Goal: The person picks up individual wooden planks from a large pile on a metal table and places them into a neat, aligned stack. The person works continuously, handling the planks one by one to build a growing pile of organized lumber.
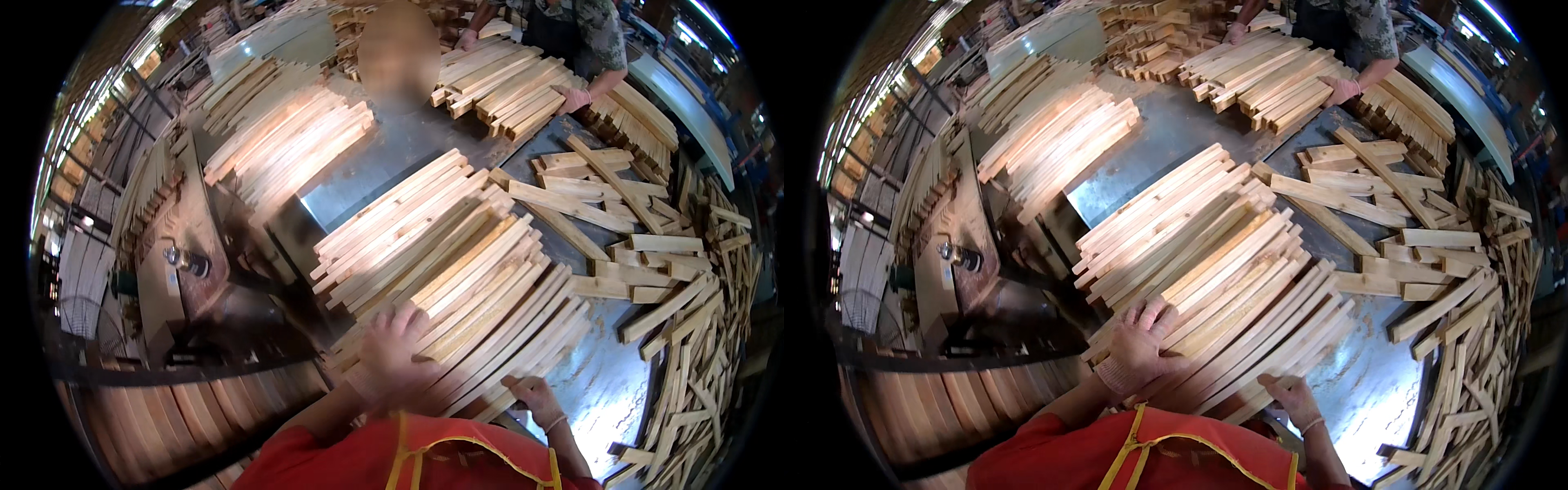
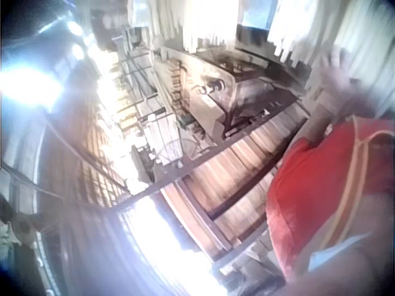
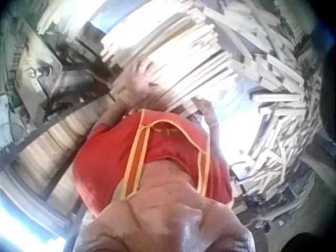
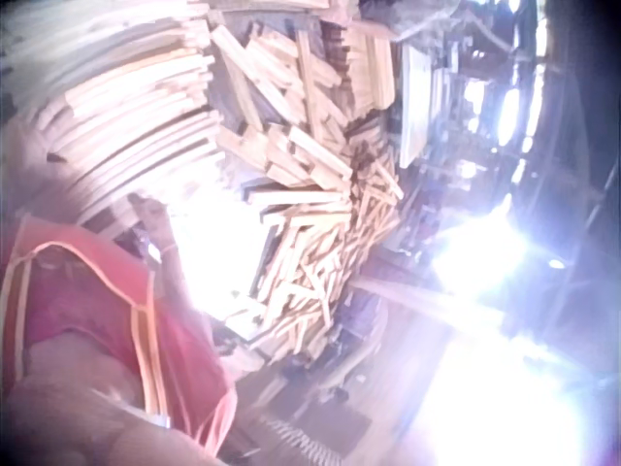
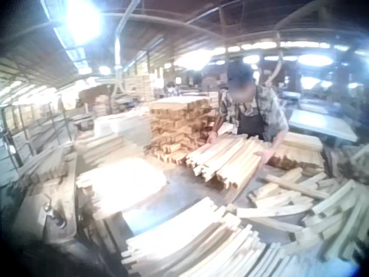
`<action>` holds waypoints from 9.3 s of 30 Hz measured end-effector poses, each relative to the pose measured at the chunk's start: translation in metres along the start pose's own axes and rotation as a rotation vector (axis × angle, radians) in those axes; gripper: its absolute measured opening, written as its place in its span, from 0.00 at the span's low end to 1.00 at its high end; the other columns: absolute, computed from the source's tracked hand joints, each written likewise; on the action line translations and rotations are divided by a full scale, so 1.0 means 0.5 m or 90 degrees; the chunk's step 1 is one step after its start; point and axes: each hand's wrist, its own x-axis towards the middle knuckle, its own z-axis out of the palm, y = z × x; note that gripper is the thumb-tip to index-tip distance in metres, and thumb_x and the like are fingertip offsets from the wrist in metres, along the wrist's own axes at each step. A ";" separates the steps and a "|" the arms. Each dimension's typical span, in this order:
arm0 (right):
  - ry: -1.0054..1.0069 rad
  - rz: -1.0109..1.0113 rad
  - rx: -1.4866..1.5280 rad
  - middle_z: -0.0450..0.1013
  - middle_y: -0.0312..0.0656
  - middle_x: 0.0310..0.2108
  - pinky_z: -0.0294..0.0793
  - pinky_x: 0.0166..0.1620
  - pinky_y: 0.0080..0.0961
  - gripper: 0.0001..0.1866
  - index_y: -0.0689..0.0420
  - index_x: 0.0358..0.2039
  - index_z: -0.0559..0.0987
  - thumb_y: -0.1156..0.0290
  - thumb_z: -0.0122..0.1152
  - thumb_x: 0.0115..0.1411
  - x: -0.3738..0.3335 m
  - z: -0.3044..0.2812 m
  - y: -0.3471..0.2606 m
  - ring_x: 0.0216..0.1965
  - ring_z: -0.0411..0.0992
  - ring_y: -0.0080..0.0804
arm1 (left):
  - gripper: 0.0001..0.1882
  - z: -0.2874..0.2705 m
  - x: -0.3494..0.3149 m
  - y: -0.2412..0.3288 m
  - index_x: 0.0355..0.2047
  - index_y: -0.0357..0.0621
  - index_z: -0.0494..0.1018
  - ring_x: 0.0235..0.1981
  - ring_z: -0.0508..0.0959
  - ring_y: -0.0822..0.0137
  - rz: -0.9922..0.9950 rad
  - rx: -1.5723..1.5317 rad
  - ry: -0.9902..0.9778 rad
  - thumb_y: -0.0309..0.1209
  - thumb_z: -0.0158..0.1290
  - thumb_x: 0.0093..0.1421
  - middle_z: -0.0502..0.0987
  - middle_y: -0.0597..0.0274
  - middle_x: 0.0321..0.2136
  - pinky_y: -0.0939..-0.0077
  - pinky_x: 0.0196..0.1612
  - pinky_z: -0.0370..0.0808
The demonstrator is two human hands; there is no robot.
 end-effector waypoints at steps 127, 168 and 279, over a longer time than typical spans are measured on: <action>0.149 -0.274 0.128 0.76 0.61 0.60 0.73 0.64 0.40 0.39 0.61 0.73 0.65 0.59 0.65 0.65 0.028 -0.042 0.253 0.62 0.74 0.54 | 0.47 0.298 0.087 0.073 0.77 0.40 0.56 0.73 0.63 0.43 0.169 0.186 0.001 0.55 0.55 0.67 0.62 0.44 0.74 0.50 0.74 0.60; 0.251 -0.128 0.595 0.80 0.36 0.32 0.73 0.33 0.22 0.10 0.58 0.43 0.82 0.75 0.66 0.59 -0.090 -0.093 0.246 0.31 0.76 0.24 | 0.38 0.220 0.026 0.249 0.75 0.40 0.62 0.47 0.78 0.74 -0.205 -0.760 -0.441 0.24 0.58 0.64 0.79 0.67 0.49 0.78 0.50 0.76; 0.791 -0.227 0.039 0.79 0.55 0.41 0.75 0.52 0.50 0.30 0.59 0.56 0.79 0.49 0.67 0.62 -0.033 -0.553 0.286 0.47 0.78 0.53 | 0.39 0.300 0.035 0.279 0.64 0.39 0.70 0.67 0.66 0.39 0.163 0.153 -0.059 0.44 0.66 0.55 0.69 0.47 0.64 0.43 0.72 0.62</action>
